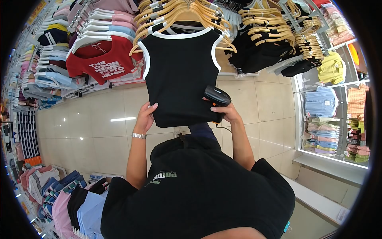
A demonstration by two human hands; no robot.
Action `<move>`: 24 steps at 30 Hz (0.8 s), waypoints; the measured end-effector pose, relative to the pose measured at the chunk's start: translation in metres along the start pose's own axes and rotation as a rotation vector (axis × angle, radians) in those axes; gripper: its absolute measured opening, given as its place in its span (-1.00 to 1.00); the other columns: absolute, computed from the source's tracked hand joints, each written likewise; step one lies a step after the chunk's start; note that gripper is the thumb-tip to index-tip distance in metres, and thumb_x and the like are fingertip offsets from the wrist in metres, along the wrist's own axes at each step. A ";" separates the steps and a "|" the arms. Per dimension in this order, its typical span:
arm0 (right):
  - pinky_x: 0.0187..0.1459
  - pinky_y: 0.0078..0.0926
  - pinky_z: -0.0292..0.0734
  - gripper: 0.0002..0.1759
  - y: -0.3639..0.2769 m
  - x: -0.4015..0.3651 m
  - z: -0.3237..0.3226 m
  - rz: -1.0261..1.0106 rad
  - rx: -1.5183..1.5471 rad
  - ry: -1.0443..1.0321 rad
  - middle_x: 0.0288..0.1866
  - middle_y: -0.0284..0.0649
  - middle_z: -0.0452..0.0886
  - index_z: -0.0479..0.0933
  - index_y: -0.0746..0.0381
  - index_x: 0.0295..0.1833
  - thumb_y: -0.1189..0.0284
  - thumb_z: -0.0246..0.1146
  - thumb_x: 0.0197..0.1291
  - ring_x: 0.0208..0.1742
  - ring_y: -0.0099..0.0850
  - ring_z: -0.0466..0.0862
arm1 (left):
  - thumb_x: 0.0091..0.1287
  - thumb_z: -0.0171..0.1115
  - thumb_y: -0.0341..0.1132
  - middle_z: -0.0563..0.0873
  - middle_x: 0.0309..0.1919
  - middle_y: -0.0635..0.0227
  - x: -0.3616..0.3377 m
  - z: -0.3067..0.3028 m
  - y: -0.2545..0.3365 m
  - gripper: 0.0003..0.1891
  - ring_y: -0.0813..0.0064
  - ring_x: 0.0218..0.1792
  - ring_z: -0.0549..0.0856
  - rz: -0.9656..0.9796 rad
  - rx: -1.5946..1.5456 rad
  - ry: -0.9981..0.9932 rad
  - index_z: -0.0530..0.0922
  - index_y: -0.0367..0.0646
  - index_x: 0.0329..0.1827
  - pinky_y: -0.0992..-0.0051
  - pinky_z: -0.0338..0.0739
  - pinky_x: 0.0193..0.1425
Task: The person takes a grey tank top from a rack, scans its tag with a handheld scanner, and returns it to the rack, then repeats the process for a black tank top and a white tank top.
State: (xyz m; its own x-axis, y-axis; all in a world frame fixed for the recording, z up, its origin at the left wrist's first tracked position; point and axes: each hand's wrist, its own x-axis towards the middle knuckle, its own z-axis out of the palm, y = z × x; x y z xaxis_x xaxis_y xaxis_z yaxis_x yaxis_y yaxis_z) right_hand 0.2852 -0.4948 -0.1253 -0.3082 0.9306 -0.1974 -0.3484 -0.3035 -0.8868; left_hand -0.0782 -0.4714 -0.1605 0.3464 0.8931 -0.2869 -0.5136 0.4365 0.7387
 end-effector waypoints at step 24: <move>0.10 -0.47 0.48 -0.40 -0.029 -0.011 -0.028 -0.102 0.015 0.295 0.02 -0.17 0.73 0.53 0.30 0.28 0.64 0.31 0.02 0.02 -0.45 0.62 | 0.45 0.36 -0.29 0.77 -0.03 0.22 0.008 -0.028 0.031 -0.71 0.53 -0.06 0.75 0.157 0.160 0.353 0.59 -0.28 0.08 0.51 0.64 0.11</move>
State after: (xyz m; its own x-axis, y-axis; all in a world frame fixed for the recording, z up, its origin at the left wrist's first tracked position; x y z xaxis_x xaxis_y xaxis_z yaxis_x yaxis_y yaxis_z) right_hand 0.3232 -0.4903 -0.1092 -0.0013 0.9748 -0.2230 -0.3783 -0.2069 -0.9022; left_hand -0.1137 -0.4481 -0.1574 -0.0309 0.9419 -0.3346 -0.4006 0.2950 0.8674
